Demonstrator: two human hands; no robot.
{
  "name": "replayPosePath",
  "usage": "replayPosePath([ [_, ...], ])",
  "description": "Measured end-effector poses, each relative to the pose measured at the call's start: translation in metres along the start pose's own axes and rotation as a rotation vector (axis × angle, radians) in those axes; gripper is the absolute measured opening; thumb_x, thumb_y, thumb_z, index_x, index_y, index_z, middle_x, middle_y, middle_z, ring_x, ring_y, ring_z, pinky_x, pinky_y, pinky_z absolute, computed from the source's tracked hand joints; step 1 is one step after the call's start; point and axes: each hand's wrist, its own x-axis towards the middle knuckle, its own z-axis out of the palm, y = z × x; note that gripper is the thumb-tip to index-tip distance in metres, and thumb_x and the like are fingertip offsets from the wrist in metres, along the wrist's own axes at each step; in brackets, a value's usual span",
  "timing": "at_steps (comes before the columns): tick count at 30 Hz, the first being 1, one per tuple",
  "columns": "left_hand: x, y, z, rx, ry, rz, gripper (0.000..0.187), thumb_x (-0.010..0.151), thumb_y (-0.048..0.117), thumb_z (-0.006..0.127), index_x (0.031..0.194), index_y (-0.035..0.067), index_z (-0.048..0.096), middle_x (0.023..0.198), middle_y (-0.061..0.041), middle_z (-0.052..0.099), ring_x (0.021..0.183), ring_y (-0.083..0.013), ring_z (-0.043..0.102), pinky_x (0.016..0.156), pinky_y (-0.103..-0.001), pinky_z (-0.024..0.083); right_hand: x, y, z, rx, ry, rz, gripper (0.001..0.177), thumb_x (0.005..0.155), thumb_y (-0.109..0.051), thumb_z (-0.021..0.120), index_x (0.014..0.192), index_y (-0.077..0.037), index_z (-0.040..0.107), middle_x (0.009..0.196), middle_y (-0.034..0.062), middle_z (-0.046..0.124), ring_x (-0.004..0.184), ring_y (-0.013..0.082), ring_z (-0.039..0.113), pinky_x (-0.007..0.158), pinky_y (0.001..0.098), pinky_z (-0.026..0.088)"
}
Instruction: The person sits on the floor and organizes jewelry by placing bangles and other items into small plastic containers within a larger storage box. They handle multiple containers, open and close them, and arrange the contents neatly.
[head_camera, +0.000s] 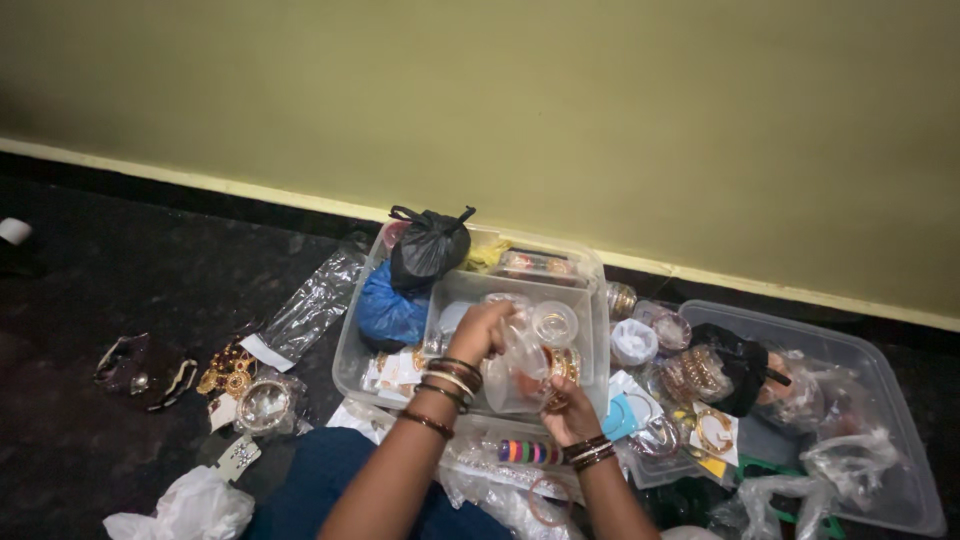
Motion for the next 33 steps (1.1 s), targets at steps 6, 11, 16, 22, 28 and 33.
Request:
replayPosePath([
  [6,-0.035,0.005,0.042,0.3,0.077,0.354,0.038,0.101,0.026,0.046,0.099,0.001,0.073,0.093,-0.01,0.074,0.079,-0.0154,0.07,0.074,-0.03,0.056,-0.004,-0.002,0.027,0.374,-0.316,-0.036,0.057,0.103,-0.011,0.058,0.157,-0.003,0.04,0.123,0.0162,0.067,0.102,0.0244,0.072,0.09,0.0401,0.063],
  [11,-0.075,0.0,0.049,0.557,0.234,0.589,0.041,0.099,0.009,0.06,0.14,0.006,0.059,0.143,-0.014,0.05,0.131,-0.0349,0.055,0.111,-0.049,0.047,-0.009,-0.008,0.035,0.106,-0.054,-0.224,0.064,0.089,-0.018,0.072,0.145,-0.003,0.045,0.132,0.0151,0.065,0.116,0.0299,0.068,0.097,0.0496,0.058],
  [16,-0.097,-0.017,0.033,-0.309,0.133,-0.296,0.072,0.098,0.031,0.061,0.162,0.025,0.029,0.17,-0.009,0.029,0.119,-0.0611,0.042,0.086,-0.073,0.031,-0.019,-0.037,0.084,-0.002,-0.141,-0.036,0.074,0.08,-0.027,0.079,0.142,-0.001,0.047,0.133,0.0203,0.062,0.118,0.0342,0.068,0.097,0.0515,0.058],
  [22,-0.118,-0.088,0.043,-1.178,-0.106,-0.335,0.079,0.094,0.061,0.042,0.153,0.009,0.038,0.148,-0.021,0.051,0.128,-0.041,0.058,0.091,-0.054,0.059,-0.016,-0.068,0.191,-1.144,-0.268,0.109,0.07,0.078,-0.01,0.088,0.139,0.0,0.055,0.118,0.0221,0.065,0.104,0.0242,0.069,0.092,0.0408,0.056],
  [28,-0.124,-0.104,0.019,-1.318,0.051,-0.238,0.076,0.102,0.064,0.036,0.15,0.006,0.045,0.141,-0.022,0.057,0.123,-0.0428,0.06,0.079,-0.048,0.06,-0.07,-0.127,0.225,-1.035,-0.345,0.16,0.072,0.071,-0.004,0.083,0.134,-0.009,0.048,0.121,0.0053,0.069,0.109,0.0155,0.069,0.092,0.0313,0.06],
  [33,-0.128,-0.076,-0.034,-1.215,-0.197,-0.203,0.072,0.096,0.066,0.039,0.141,0.011,0.05,0.13,-0.021,0.063,0.112,-0.0435,0.063,0.058,-0.041,0.05,-0.125,-0.098,0.148,-1.259,-0.182,0.456,0.066,0.071,-0.002,0.084,0.128,-0.007,0.051,0.108,0.0077,0.068,0.099,0.0158,0.067,0.088,0.0294,0.058],
])
